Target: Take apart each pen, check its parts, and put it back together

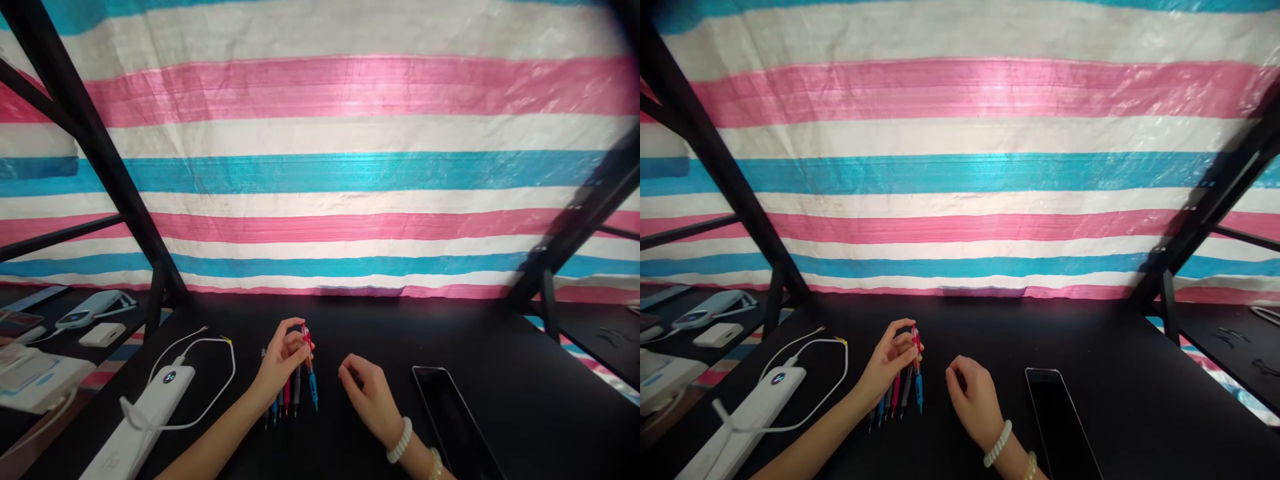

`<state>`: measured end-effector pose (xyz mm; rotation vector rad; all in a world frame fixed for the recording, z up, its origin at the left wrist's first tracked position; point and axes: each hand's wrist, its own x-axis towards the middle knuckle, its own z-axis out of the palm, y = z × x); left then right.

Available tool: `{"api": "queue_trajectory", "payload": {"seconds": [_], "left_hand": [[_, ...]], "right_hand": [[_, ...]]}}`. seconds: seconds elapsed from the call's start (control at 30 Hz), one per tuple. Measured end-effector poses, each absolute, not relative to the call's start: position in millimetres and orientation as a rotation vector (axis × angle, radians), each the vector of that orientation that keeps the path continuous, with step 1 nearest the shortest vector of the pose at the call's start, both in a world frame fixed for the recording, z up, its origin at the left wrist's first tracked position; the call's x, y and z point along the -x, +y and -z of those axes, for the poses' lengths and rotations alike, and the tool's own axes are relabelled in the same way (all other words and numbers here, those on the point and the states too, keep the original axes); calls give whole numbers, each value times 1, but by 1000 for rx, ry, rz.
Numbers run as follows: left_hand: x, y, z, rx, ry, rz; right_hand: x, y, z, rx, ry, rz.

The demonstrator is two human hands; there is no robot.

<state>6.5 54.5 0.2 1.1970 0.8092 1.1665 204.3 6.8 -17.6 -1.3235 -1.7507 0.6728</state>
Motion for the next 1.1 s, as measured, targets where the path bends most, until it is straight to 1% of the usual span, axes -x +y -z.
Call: {"api": "queue_trajectory", "payload": {"seconds": [0.1,0.3,0.47,0.93,1.1], "left_hand": [[-9,61,-5,-1202,820,-1128],[-19,67,-20,-1064,847,-1115],[-17,72,-24,-1124,879,-1038],[-18,79,-7,-1396,973,-995],[-22,81,0,-1525,1085,-961]], "right_hand": [[-203,4,16,1277,-1773,-533],[-203,-1,10,1174,-1696,-448],[-203,-1,8,1121,-1636,-362],[-201,4,11,1162,-1623,-397],[-202,5,12,1167,-1620,-393]]}}
